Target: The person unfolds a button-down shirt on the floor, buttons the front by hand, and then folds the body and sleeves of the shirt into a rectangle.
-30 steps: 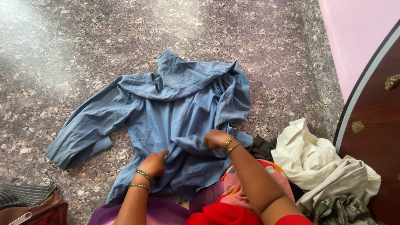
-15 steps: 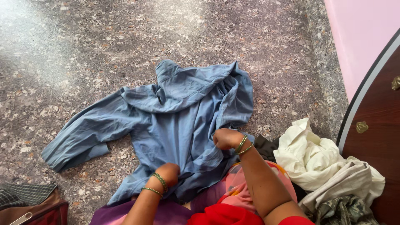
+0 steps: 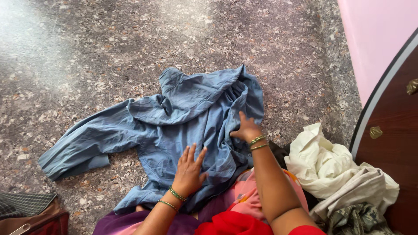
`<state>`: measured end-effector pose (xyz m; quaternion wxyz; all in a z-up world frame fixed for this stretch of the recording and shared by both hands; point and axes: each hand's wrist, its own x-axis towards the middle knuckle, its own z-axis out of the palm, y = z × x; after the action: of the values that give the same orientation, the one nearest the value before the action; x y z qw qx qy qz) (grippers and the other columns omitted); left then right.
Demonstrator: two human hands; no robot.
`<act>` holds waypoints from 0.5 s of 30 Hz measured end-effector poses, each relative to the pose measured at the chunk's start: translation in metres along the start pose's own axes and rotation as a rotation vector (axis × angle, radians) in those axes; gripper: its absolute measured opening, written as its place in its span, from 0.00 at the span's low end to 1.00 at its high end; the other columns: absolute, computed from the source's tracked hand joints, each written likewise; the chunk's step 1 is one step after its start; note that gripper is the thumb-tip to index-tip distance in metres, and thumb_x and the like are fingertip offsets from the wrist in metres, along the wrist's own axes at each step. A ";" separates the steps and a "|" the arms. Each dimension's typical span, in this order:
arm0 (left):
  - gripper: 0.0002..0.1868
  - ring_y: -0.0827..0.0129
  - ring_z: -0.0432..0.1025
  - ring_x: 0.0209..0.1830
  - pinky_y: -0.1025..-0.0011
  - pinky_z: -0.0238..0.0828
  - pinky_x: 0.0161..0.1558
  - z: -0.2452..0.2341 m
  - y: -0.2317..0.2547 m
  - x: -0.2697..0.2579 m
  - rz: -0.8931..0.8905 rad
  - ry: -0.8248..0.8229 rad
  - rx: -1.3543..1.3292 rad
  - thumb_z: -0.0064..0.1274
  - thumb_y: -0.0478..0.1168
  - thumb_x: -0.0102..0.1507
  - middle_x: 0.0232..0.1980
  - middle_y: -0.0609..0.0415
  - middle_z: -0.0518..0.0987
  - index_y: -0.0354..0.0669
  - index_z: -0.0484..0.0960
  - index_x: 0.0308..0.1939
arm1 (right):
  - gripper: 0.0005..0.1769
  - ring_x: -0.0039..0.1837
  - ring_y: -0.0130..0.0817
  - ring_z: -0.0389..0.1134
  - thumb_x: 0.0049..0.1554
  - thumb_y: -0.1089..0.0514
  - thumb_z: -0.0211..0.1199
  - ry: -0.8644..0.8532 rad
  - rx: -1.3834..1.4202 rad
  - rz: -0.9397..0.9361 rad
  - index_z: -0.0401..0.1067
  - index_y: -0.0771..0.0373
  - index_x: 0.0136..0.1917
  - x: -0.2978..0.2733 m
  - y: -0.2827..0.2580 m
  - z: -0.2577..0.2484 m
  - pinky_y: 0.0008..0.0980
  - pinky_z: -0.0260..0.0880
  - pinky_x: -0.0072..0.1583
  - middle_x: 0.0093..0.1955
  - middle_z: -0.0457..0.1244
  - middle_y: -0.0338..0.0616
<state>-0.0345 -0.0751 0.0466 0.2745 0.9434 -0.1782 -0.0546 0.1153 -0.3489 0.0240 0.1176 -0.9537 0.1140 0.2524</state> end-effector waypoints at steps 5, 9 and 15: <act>0.51 0.41 0.32 0.84 0.38 0.41 0.74 0.037 -0.007 -0.021 -0.057 -0.744 0.183 0.66 0.55 0.55 0.84 0.46 0.41 0.65 0.56 0.78 | 0.34 0.56 0.55 0.74 0.50 0.58 0.66 -0.094 0.121 0.000 0.64 0.57 0.70 0.032 0.001 0.027 0.47 0.74 0.58 0.56 0.69 0.61; 0.47 0.40 0.27 0.85 0.34 0.35 0.75 0.054 -0.013 -0.025 0.019 -0.875 0.194 0.64 0.56 0.56 0.85 0.51 0.42 0.66 0.60 0.78 | 0.16 0.43 0.47 0.77 0.50 0.66 0.63 0.107 0.596 0.094 0.77 0.60 0.53 0.059 0.030 0.020 0.41 0.78 0.45 0.48 0.72 0.50; 0.49 0.40 0.28 0.84 0.31 0.35 0.74 0.065 -0.013 -0.027 0.127 -1.032 0.058 0.63 0.60 0.55 0.85 0.51 0.42 0.62 0.61 0.77 | 0.17 0.54 0.41 0.73 0.52 0.69 0.57 0.834 1.672 -0.121 0.68 0.67 0.57 0.082 0.095 -0.006 0.45 0.77 0.54 0.56 0.65 0.49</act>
<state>-0.0684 -0.0871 -0.0151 0.1275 0.7881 -0.3486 -0.4911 0.1612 -0.4532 -0.0287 0.7277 -0.5774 0.2416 -0.2804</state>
